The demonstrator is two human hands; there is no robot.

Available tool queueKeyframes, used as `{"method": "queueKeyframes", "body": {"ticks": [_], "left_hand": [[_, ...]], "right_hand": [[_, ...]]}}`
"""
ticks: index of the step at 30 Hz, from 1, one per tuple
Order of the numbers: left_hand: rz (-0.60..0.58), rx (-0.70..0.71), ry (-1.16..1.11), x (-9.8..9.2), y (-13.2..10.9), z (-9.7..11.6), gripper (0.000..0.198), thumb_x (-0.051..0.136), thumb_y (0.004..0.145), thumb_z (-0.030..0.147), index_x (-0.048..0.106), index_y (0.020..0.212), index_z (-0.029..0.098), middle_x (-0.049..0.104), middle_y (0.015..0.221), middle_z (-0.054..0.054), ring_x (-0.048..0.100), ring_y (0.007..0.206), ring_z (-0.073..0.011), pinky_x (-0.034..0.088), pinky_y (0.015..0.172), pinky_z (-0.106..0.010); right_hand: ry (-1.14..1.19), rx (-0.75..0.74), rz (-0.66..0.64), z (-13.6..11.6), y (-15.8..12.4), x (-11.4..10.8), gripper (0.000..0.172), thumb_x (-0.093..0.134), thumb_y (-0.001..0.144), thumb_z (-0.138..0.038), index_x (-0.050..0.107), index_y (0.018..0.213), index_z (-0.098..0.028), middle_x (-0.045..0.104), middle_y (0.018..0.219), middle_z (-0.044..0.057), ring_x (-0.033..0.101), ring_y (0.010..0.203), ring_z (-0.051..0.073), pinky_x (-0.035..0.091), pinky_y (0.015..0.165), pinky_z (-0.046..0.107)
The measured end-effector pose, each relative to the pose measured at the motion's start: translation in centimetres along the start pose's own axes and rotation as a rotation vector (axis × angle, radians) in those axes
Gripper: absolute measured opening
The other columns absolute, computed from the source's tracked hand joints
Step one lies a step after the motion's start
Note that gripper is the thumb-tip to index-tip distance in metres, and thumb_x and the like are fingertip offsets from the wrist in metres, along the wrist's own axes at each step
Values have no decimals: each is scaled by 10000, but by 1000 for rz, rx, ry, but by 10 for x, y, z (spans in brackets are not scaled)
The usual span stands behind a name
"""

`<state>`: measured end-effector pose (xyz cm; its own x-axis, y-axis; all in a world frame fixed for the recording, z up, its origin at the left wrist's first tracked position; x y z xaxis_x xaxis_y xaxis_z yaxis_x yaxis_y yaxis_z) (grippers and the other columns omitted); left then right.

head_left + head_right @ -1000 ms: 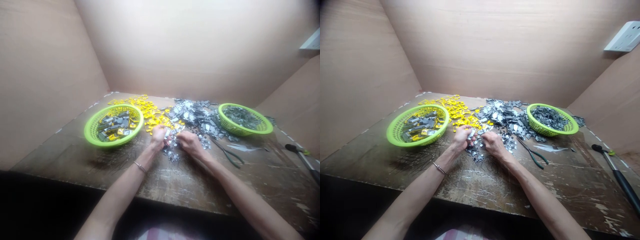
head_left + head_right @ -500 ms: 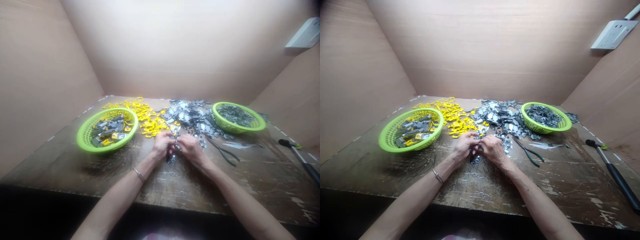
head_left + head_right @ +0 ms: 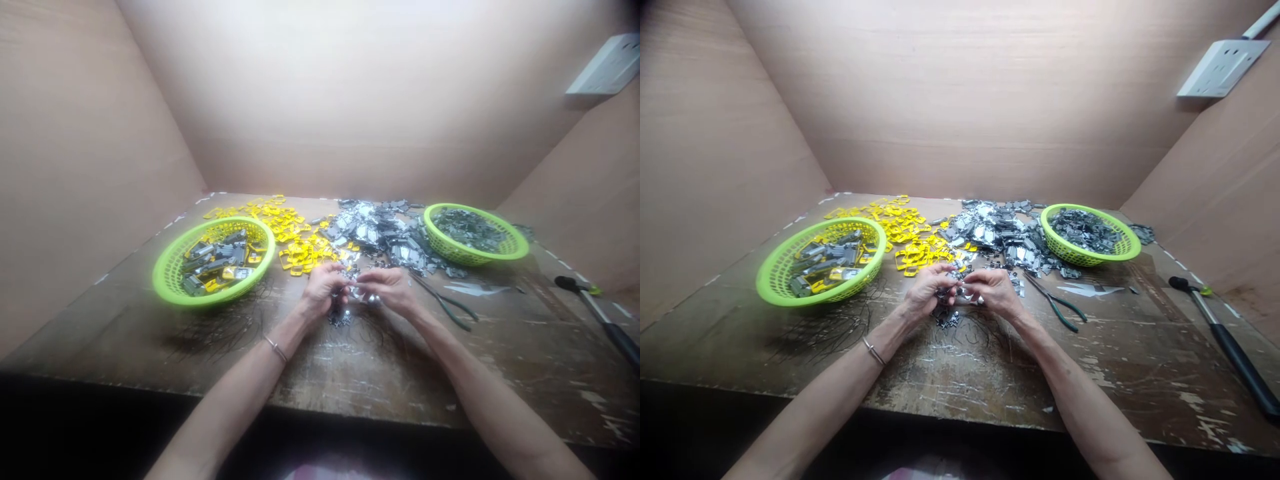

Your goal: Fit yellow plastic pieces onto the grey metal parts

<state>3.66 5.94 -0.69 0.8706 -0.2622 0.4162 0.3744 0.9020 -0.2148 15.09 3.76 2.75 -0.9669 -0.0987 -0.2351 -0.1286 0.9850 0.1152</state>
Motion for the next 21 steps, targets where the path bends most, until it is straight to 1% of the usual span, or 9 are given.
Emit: {"method": "queueKeyframes", "body": {"ticks": [3, 5, 8, 11, 14, 19, 21], "left_hand": [[-60, 1, 16, 4, 0, 0, 362, 579, 531, 92, 423, 857, 114, 547, 567, -16, 489, 394, -93, 395, 343, -216], [-87, -15, 45, 7, -1, -3, 338, 591, 542, 120, 429, 838, 107, 553, 572, -26, 491, 376, -100, 408, 341, -237], [-120, -44, 72, 10, -2, -9, 297, 595, 549, 134, 441, 801, 101, 558, 565, -35, 499, 372, -110, 417, 337, -248], [-134, -44, 85, 11, -3, -11, 269, 591, 552, 132, 450, 779, 101, 546, 520, -24, 498, 366, -113, 395, 310, -221], [-118, -32, 90, 8, -2, -12, 268, 597, 548, 134, 446, 769, 108, 532, 483, -8, 488, 349, -110, 362, 284, -196], [-137, -29, 98, 8, -2, -13, 271, 591, 558, 146, 443, 783, 114, 522, 452, 4, 463, 314, -100, 332, 272, -184], [-124, -31, 90, 8, -3, -12, 271, 589, 555, 141, 439, 779, 117, 519, 450, 7, 462, 318, -96, 327, 274, -177]], "right_hand": [[151, 95, 61, 3, 1, -7, 198, 631, 556, -274, 638, 694, -131, 598, 528, 16, 525, 445, 110, 421, 448, 241], [198, 101, 104, 4, 1, -11, 198, 645, 539, -272, 637, 667, -122, 590, 523, 12, 502, 440, 92, 402, 447, 228], [207, 116, 148, 6, 1, -14, 188, 660, 515, -262, 637, 635, -118, 562, 497, -8, 454, 433, 69, 362, 441, 212], [192, 118, 129, 6, 1, -11, 168, 653, 521, -256, 637, 617, -120, 551, 504, -14, 438, 456, 67, 339, 457, 212], [159, 106, 101, 4, 0, -7, 161, 646, 531, -263, 635, 609, -122, 549, 525, -14, 431, 467, 68, 329, 464, 214], [108, 83, 89, 5, 0, -5, 160, 647, 535, -265, 635, 620, -130, 554, 566, -6, 439, 485, 75, 335, 469, 217], [92, 62, 78, 5, 0, -4, 158, 645, 541, -273, 635, 619, -136, 555, 574, -2, 447, 495, 80, 343, 473, 218]]}}
Point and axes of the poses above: each hand's wrist, its own y-axis towards the middle knuckle, its own x-axis out of the palm, z = x × y, the point moved 7 cm from there along y, towards the middle knuckle
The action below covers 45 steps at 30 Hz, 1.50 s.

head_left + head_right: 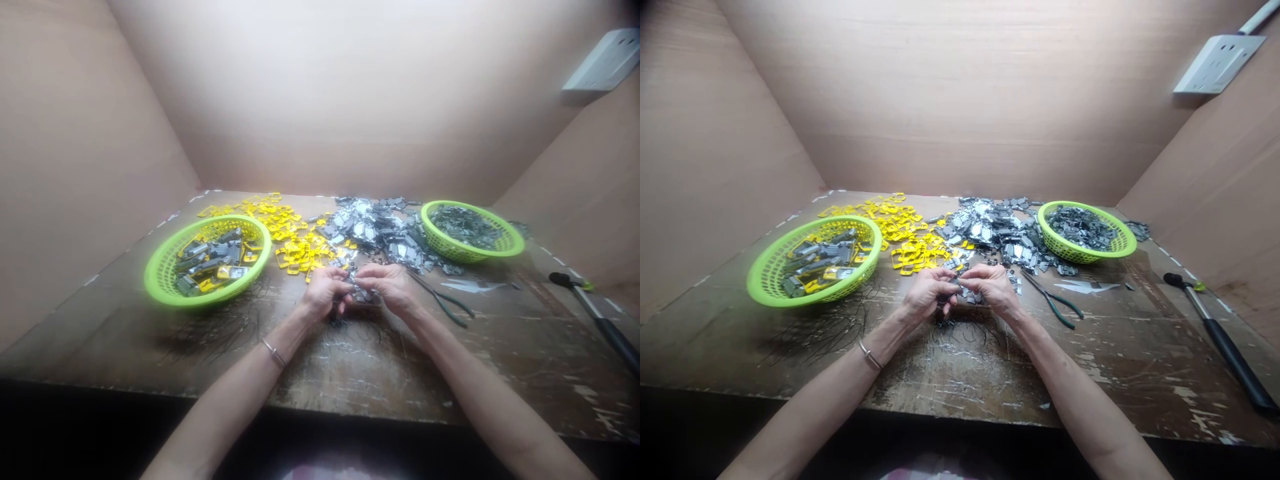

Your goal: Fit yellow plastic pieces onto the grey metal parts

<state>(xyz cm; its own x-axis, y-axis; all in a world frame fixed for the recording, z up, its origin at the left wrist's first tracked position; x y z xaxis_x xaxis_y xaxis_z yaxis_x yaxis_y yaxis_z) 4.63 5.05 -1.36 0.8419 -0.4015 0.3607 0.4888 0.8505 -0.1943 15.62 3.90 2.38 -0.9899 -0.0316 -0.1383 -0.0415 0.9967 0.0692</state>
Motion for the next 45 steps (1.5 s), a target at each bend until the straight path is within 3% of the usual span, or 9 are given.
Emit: {"method": "queueKeyframes", "body": {"ticks": [10, 14, 17, 26, 33, 36, 41, 45], "left_hand": [[90, -31, -73, 0, -3, 4, 272, 566, 497, 64, 425, 720, 130, 491, 510, 26, 454, 338, -70, 237, 267, -139], [126, -52, -82, 1, -7, 5, 252, 547, 507, 82, 458, 737, 136, 492, 512, 27, 438, 341, -59, 243, 293, -142], [132, -24, -104, 3, -10, 8, 187, 558, 555, 192, 492, 719, 131, 506, 526, 10, 438, 360, -57, 260, 313, -152], [338, 101, -111, -6, -14, 15, 169, 556, 575, 266, 494, 686, 155, 478, 477, 34, 417, 345, -61, 287, 321, -170], [343, 226, -31, -9, -15, 19, 171, 540, 609, 291, 523, 705, 150, 482, 490, 32, 417, 356, -54, 303, 338, -171], [331, 243, -19, -8, -15, 21, 171, 543, 614, 293, 532, 707, 150, 480, 493, 32, 417, 368, -51, 308, 345, -168], [321, 251, -53, -6, -16, 23, 200, 558, 602, 317, 534, 709, 150, 496, 506, 30, 433, 383, -54, 316, 353, -167], [323, 250, -65, -5, -15, 23, 220, 557, 600, 339, 530, 697, 144, 496, 489, 28, 440, 378, -59, 296, 341, -162]], "right_hand": [[-261, -344, -21, -11, -2, 4, 99, 602, 623, -275, 644, 645, -188, 568, 668, 19, 513, 635, 124, 399, 591, 245], [-338, -405, -15, -13, -3, 3, 103, 577, 651, -283, 642, 656, -204, 565, 676, 13, 513, 635, 119, 400, 597, 241], [-328, -414, -4, -15, -3, 3, 95, 581, 646, -274, 643, 659, -203, 563, 680, 12, 515, 638, 121, 405, 600, 244], [26, -217, 99, -6, -5, 10, 105, 645, 564, -243, 638, 643, -175, 579, 660, 13, 525, 636, 122, 415, 625, 261], [250, 31, 154, 16, -4, 12, 167, 674, 502, -258, 604, 601, -144, 532, 492, -26, 441, 429, 73, 348, 428, 211], [157, -3, 137, 8, -5, 11, 177, 650, 532, -288, 593, 613, -141, 520, 482, -25, 425, 410, 71, 332, 404, 208], [-136, -214, 128, -13, -10, 13, 176, 533, 667, -279, 584, 795, -170, 585, 730, 21, 497, 500, 91, 402, 468, 217], [-317, -365, 119, -20, -13, 16, 143, 468, 718, -240, 578, 778, -171, 581, 704, 19, 515, 513, 96, 423, 533, 227]]}}
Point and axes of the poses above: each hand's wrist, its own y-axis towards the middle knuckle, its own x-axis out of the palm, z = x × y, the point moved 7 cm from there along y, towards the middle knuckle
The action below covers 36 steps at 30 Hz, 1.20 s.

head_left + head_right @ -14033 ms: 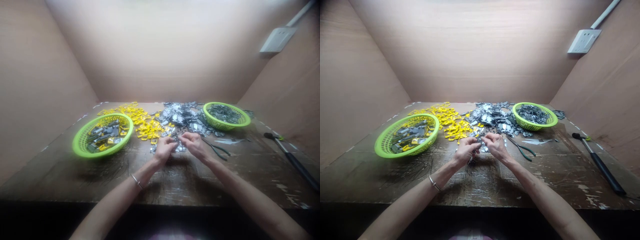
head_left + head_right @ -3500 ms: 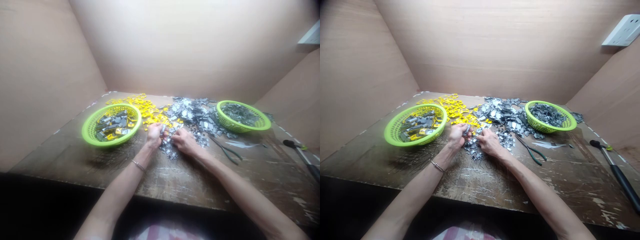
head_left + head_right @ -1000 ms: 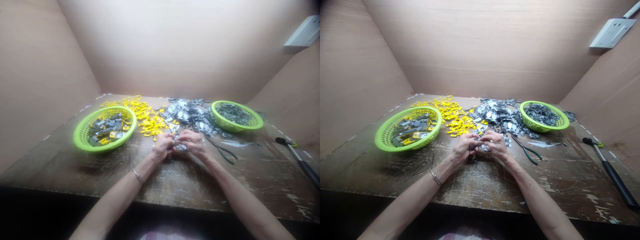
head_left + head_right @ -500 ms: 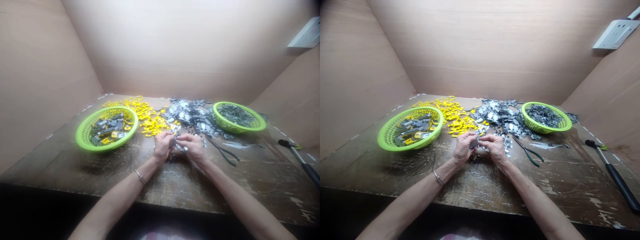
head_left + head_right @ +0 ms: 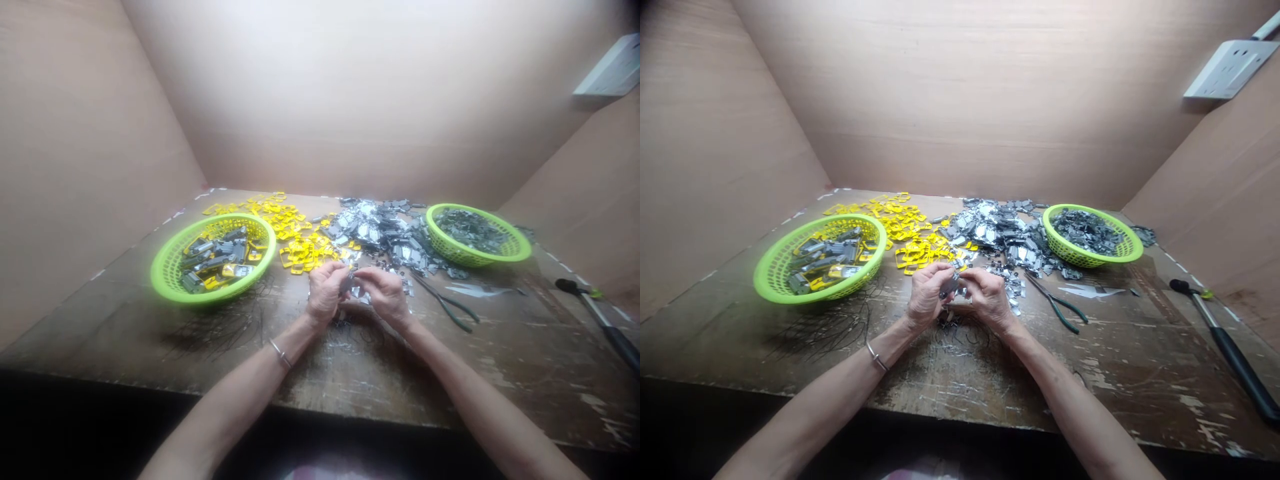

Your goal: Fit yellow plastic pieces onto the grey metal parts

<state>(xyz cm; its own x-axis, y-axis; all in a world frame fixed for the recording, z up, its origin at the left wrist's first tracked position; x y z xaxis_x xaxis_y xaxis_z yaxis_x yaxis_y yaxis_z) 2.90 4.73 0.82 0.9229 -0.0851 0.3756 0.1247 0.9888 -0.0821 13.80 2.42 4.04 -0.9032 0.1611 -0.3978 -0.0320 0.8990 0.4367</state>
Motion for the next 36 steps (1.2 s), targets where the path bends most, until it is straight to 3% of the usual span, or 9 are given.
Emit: {"method": "queueKeyframes", "body": {"ticks": [3, 10, 15, 18, 20, 24, 30, 33, 36], "left_hand": [[-1, -8, -4, 0, 1, -1, 224, 555, 599, 348, 524, 689, 145, 489, 473, 32, 434, 362, -59, 281, 331, -160], [-31, -46, -25, 3, 1, -1, 236, 543, 608, 354, 518, 699, 137, 485, 476, 28, 413, 336, -54, 293, 319, -165], [-87, -100, -36, 9, 2, -7, 241, 551, 605, 349, 520, 707, 133, 484, 480, 26, 422, 345, -53, 288, 315, -159], [-119, -186, -29, 11, 2, -18, 277, 539, 619, 360, 494, 797, 153, 494, 485, 28, 407, 310, -53, 265, 295, -155], [-150, -267, -13, 11, 1, -26, 295, 527, 626, 379, 481, 808, 152, 505, 496, 15, 412, 301, -59, 232, 277, -149], [-240, -363, 0, 15, -1, -34, 304, 493, 648, 421, 489, 717, 125, 512, 492, -18, 411, 312, -60, 180, 271, -142], [-115, -398, -29, 10, -3, -41, 270, 488, 656, 408, 436, 656, 144, 434, 403, 24, 374, 284, -60, 172, 284, -148], [-107, -401, -34, 10, -5, -42, 304, 478, 652, 441, 428, 631, 142, 425, 401, 21, 367, 282, -61, 164, 283, -152], [-111, -401, -48, 9, -2, -39, 274, 504, 646, 402, 444, 659, 136, 446, 423, 15, 362, 295, -50, 167, 288, -144]], "right_hand": [[-83, -60, 10, -2, 1, -1, 132, 455, 728, -222, 571, 758, -168, 579, 684, 19, 529, 558, 106, 426, 581, 233], [8, 61, -19, 1, 3, -2, 130, 505, 694, -258, 578, 713, -152, 576, 635, 18, 546, 574, 121, 433, 577, 239], [295, 279, -21, 23, 3, 0, 204, 582, 605, -263, 564, 769, -143, 592, 663, 12, 556, 536, 122, 449, 528, 252], [313, 339, 11, 32, 2, -4, 210, 615, 545, -230, 573, 726, -133, 594, 654, 9, 548, 539, 121, 449, 537, 255], [195, 276, 13, 28, 2, -8, 139, 584, 571, -208, 587, 690, -136, 595, 646, 13, 543, 564, 122, 441, 556, 250], [-120, -35, -49, 4, 1, -9, 126, 480, 650, -142, 604, 668, -159, 593, 654, 19, 525, 616, 118, 412, 599, 238], [-444, -419, -216, -10, -9, 10, 149, 466, 708, -179, 548, 586, -157, 555, 626, 36, 465, 637, 122, 372, 605, 234], [-517, -479, -279, -8, -13, 15, 157, 472, 717, -212, 528, 581, -158, 545, 630, 37, 456, 646, 128, 364, 608, 239], [-451, -396, -228, -7, -3, 6, 114, 452, 739, -210, 554, 727, -160, 570, 699, 35, 486, 659, 119, 376, 623, 227]]}}
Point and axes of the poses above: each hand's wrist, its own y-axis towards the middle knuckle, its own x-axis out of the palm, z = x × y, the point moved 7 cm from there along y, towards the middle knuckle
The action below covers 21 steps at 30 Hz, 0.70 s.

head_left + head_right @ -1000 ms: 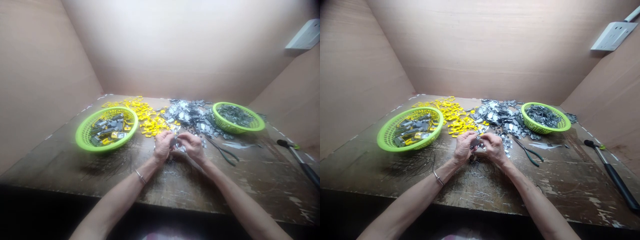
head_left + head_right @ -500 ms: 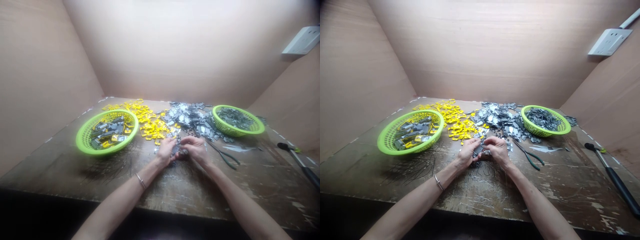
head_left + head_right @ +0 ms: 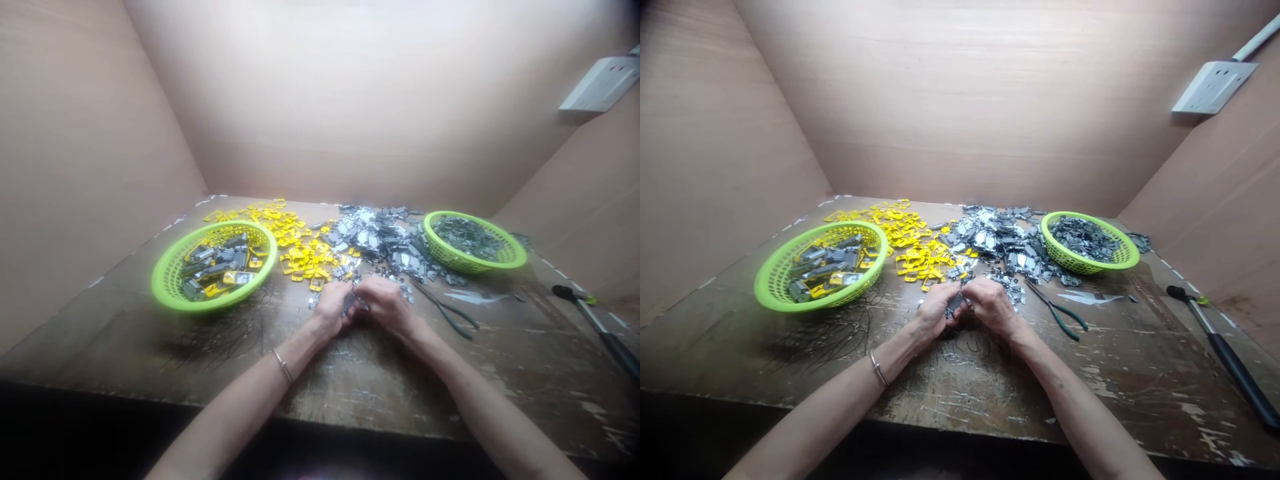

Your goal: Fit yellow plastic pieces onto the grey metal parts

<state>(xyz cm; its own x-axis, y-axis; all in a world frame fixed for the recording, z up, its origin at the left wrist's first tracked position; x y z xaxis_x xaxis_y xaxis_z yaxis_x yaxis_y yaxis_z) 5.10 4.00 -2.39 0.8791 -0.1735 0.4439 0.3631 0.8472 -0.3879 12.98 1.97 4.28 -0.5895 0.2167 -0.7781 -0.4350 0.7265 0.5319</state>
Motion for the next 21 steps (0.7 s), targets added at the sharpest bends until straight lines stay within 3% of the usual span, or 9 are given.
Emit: {"method": "queueKeyframes", "body": {"ticks": [4, 8, 12, 16, 21], "left_hand": [[136, 80, -120, -18, 7, 14, 277, 475, 668, 416, 426, 718, 148, 463, 446, 18, 363, 308, -47, 197, 294, -137], [131, 117, -217, -24, 11, 24, 317, 405, 703, 455, 420, 689, 139, 474, 452, -3, 397, 331, -74, 275, 306, -173], [74, 124, -263, -20, 9, 29, 302, 336, 757, 385, 446, 694, 112, 526, 526, -55, 456, 387, -102, 358, 351, -226], [40, 132, -277, -17, 7, 31, 214, 364, 755, 277, 467, 704, 97, 545, 581, -76, 505, 455, -125, 421, 421, -274], [19, 174, -307, -17, 8, 33, 117, 409, 733, 216, 456, 732, 109, 538, 575, -55, 521, 477, -128, 442, 443, -287]], "right_hand": [[-81, 170, 0, 20, 22, -10, 212, 388, 774, -168, 519, 938, -143, 571, 873, 60, 501, 745, 123, 384, 652, 225], [-297, 44, -262, 27, 46, 15, 303, 389, 717, -45, 544, 939, -182, 515, 1034, 47, 425, 885, 148, 359, 656, 227], [-348, -44, -442, 32, 51, 41, 180, 423, 723, -100, 585, 749, -174, 549, 857, 40, 416, 787, 133, 331, 644, 212], [-422, -28, -444, 35, 51, 44, 179, 409, 743, -154, 582, 701, -149, 542, 777, 55, 410, 731, 136, 306, 646, 225], [-473, 105, -433, 41, 52, 46, 212, 413, 741, -224, 594, 656, -151, 555, 767, 73, 422, 717, 147, 289, 612, 242]]}}
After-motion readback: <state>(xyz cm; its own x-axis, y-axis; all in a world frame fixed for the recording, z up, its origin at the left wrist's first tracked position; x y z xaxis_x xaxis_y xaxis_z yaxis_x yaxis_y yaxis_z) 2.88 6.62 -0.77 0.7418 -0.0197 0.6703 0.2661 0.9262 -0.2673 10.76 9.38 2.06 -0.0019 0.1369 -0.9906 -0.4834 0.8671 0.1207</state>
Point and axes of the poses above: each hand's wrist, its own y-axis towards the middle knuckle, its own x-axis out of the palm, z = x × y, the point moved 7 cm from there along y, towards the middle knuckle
